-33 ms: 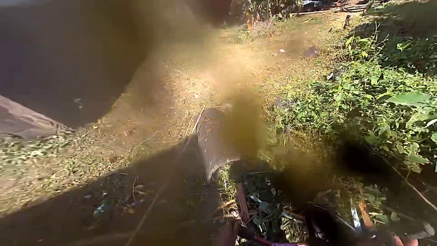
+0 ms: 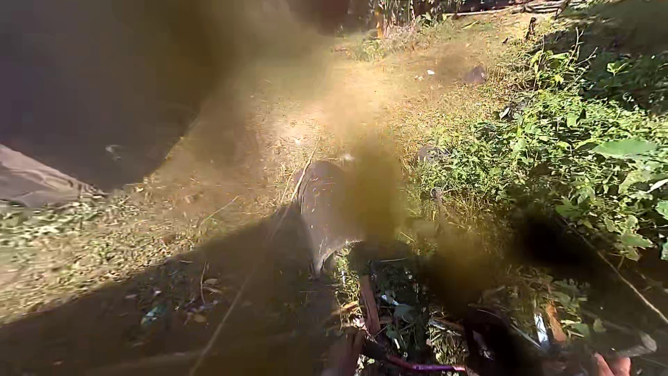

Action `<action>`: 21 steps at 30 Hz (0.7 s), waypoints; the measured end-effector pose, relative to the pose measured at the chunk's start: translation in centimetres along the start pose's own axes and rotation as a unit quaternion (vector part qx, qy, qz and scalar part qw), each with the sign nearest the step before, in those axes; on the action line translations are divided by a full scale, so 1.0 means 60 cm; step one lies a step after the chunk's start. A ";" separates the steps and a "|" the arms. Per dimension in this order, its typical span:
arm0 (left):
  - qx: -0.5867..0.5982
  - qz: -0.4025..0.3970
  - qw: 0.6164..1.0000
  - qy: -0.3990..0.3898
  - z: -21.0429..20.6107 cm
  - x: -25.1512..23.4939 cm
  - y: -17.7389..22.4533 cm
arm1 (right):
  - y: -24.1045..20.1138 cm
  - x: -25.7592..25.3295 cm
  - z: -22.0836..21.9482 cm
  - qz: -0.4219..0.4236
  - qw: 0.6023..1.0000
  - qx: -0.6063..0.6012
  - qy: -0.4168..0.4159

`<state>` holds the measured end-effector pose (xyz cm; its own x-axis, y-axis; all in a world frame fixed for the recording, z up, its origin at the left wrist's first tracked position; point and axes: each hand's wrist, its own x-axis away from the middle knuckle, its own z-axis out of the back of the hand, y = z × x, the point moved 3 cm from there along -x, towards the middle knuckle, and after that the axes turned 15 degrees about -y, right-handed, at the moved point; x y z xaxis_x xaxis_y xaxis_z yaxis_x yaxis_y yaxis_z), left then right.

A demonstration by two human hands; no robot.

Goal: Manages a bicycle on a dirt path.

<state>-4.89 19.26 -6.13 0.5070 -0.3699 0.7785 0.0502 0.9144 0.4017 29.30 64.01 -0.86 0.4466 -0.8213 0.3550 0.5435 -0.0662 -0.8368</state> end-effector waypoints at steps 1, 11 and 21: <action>0.003 -0.003 1.000 -0.007 0.010 -0.006 -0.007 | 0.023 -0.016 0.001 -0.030 0.999 0.037 -0.001; -0.006 0.057 0.996 -0.071 0.021 -0.080 -0.062 | 0.047 -0.058 -0.057 -0.098 0.989 0.114 -0.006; 0.065 0.106 0.990 -0.070 0.052 -0.049 -0.148 | 0.054 -0.156 -0.174 -0.108 0.977 0.178 -0.053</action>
<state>-9.52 11.74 -10.47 0.3688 -0.1989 0.9080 -0.1608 0.9485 0.2730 19.46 65.57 -11.23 0.3547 -0.7452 0.5646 0.8375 -0.0152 -0.5462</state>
